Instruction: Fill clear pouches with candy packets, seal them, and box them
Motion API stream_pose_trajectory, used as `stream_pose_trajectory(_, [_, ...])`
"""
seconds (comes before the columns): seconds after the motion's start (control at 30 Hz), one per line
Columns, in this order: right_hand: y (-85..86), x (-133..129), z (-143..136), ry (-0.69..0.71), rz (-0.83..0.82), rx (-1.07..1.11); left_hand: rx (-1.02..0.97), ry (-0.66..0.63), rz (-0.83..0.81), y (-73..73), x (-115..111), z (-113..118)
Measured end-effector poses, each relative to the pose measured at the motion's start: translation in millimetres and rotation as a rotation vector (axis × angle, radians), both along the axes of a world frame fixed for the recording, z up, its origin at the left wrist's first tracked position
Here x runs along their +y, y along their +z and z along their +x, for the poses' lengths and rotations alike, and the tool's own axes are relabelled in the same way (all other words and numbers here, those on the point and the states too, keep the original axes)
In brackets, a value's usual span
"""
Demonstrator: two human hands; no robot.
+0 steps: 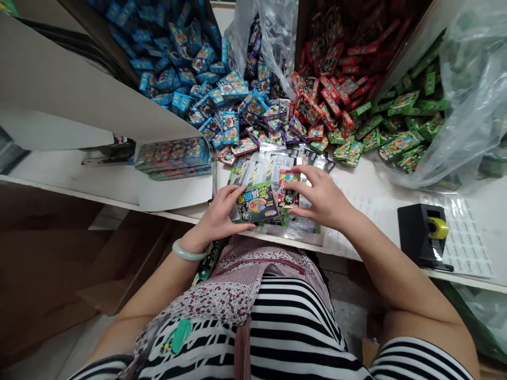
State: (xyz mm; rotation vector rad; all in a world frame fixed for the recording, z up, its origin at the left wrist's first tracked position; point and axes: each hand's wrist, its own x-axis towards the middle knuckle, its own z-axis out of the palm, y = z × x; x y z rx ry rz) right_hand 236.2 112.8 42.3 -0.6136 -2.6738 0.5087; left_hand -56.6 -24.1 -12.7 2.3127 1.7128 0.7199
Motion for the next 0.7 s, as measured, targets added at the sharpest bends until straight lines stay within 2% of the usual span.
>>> stream_pose_trajectory(0.13, [-2.1,-6.9,-5.5,0.133,0.035,-0.069,0.030,-0.039,0.028,-1.1,1.3,1.8])
stream_pose_trajectory(0.23, [-6.2,-7.5,-2.4,0.169,0.040,-0.051,0.010,-0.072,0.046,-1.5,-0.1,2.7])
stream_pose_trajectory(0.5, [-11.1,-11.1,-2.7,0.176,0.108,-0.011,0.016,-0.062,0.039,-0.7,-3.9,3.2])
stream_pose_trajectory(0.7, [-11.9,-17.3,-8.2,0.072,0.198,0.018,0.015,-0.008,0.065,-2.8,-6.0,-1.5])
